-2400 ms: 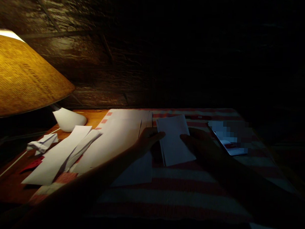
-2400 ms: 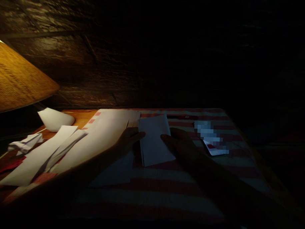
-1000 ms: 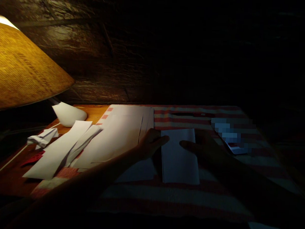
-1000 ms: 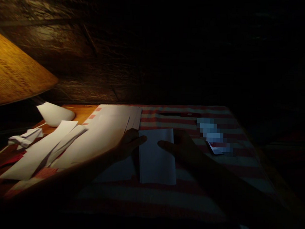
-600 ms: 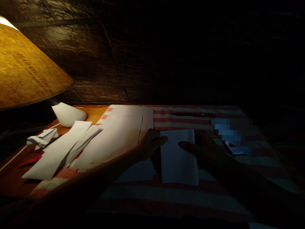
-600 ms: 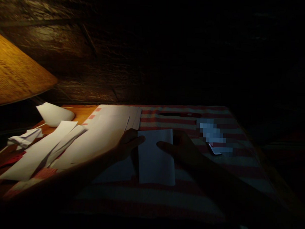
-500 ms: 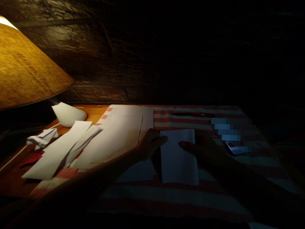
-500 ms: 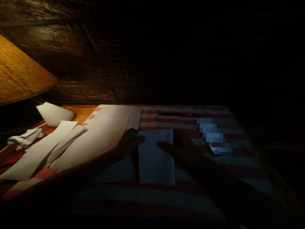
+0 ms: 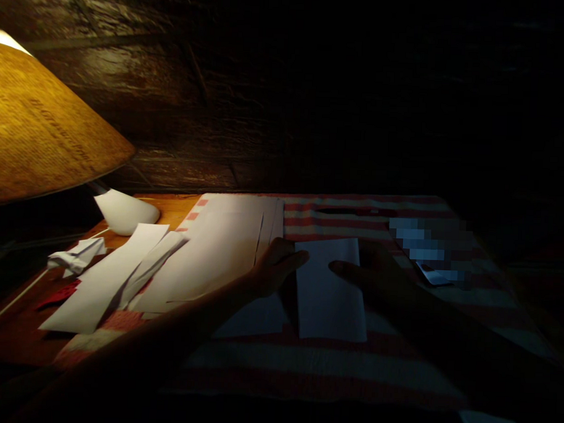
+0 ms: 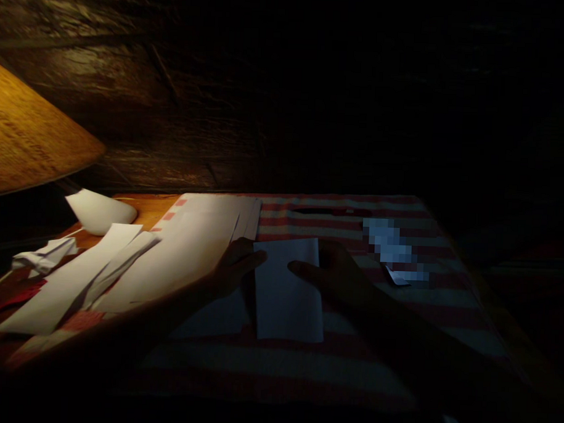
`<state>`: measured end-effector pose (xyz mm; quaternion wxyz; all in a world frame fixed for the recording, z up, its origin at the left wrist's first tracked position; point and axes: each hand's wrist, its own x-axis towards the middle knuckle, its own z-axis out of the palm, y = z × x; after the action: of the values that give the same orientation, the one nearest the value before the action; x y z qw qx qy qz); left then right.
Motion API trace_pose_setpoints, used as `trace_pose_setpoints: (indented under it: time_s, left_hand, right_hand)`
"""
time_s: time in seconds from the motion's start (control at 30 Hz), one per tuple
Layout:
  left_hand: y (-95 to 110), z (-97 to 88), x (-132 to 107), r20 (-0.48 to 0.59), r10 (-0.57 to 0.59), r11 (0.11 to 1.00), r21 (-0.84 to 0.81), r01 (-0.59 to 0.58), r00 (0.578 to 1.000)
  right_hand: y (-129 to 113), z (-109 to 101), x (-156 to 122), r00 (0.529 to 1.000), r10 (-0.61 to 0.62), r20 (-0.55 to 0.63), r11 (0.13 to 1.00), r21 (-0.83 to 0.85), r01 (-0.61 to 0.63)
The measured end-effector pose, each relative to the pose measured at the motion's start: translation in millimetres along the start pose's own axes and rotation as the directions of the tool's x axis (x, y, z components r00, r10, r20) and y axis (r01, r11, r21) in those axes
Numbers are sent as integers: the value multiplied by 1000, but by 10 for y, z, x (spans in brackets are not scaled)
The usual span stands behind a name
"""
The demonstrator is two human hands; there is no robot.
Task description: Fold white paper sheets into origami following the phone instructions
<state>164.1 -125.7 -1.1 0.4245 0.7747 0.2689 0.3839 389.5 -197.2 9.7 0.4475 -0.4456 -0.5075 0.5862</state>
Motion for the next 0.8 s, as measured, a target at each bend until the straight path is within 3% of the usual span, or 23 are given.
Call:
trace_pose_setpoints:
  time_s: [0.2, 0.47, 0.8]
  left_hand:
    - [17, 3, 8, 12, 10, 1000, -6, -10, 1000]
    - [6, 37, 8, -29, -78, 996, 47, 79, 997]
    - [-4, 64, -4, -27, -160, 985, -64, 158, 987]
  right_hand:
    - [12, 1, -8, 1000, 4, 2, 1000, 25, -4]
    - [-5, 20, -3, 1000, 12, 2, 1000, -5, -12]
    - [8, 34, -1, 1000, 24, 2, 999, 21, -24]
